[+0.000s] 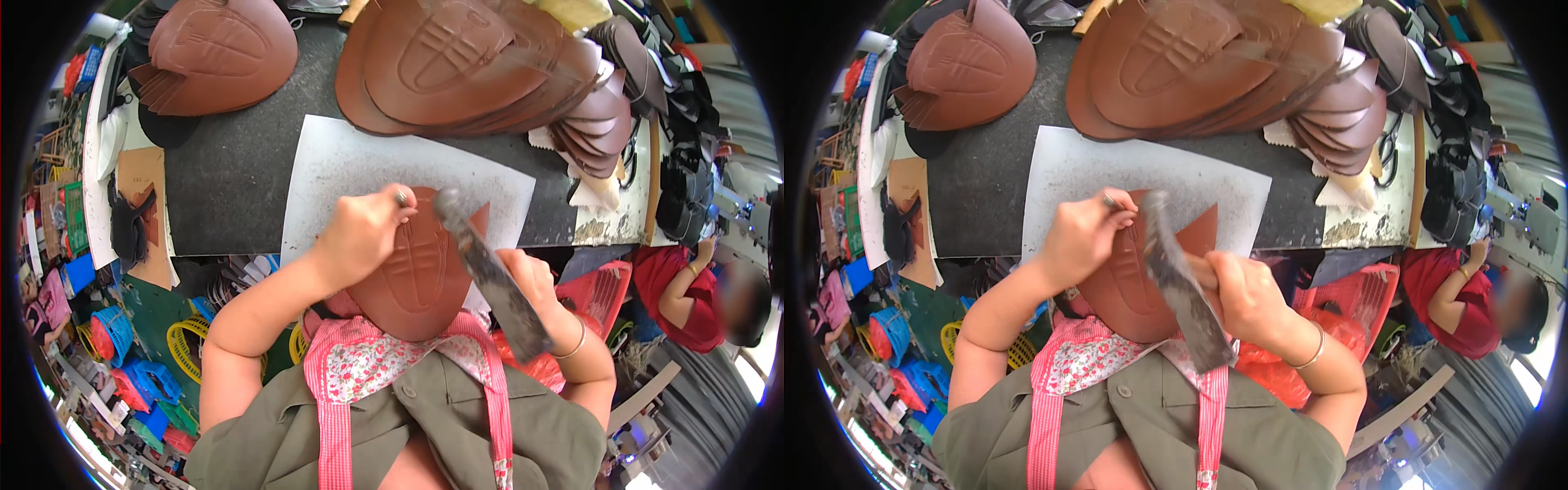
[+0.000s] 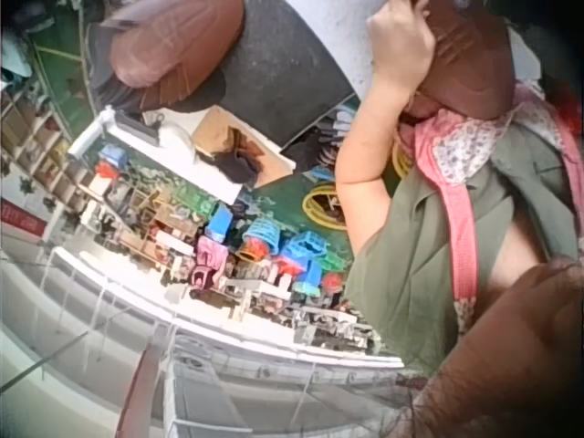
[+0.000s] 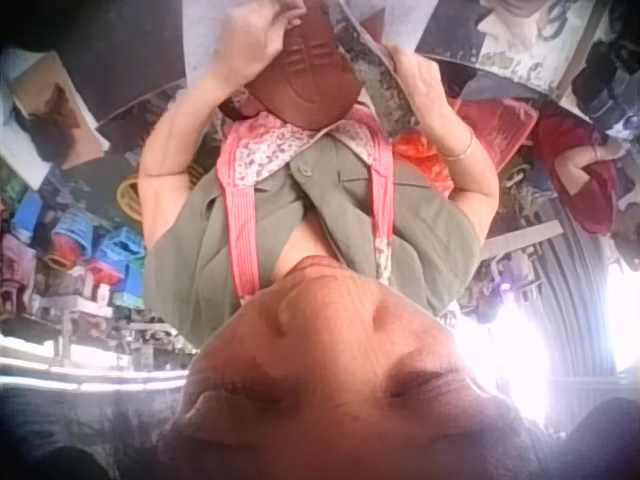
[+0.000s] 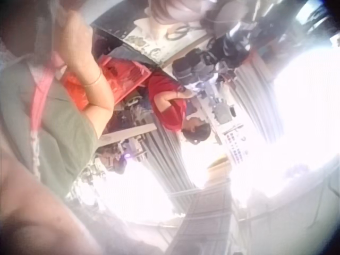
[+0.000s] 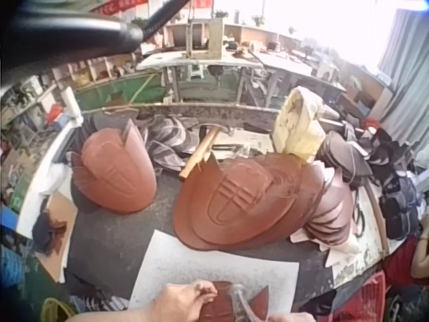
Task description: The person assembles shoe components by hammering shoe uppers and shoe straps onto shoe molds.
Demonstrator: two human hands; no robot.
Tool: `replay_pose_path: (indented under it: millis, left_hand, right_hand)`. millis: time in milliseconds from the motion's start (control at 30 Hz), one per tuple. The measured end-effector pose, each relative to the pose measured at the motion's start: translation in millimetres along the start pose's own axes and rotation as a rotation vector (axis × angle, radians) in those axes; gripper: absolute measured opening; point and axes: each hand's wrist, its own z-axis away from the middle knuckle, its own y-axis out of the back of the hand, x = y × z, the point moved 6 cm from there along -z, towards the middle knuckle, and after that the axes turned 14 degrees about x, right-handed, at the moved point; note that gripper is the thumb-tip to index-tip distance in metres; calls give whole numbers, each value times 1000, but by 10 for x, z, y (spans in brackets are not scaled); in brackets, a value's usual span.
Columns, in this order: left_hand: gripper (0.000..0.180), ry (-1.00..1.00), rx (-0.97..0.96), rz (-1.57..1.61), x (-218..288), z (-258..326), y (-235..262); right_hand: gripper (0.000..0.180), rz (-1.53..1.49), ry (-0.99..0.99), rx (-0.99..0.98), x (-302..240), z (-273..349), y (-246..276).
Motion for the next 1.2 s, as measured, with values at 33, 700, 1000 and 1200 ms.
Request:
replay_pose_path:
  millis: [33,700,1000,1200]
  left_hand:
    - [8,350,-28,263,-191,-6,-8]
    - [22,-349,398,-715,-730,-726,1418]
    - [15,-564,171,269,204,713,375]
    - [12,-146,75,320,208,748,150]
  right_hand:
    - [27,73,-2,50,52,-42,-5]
    - [20,353,-37,401,614,-1662,321]
    - [21,432,80,713,370,-1357,632]
    - [14,-166,-207,213,-20,-723,289]
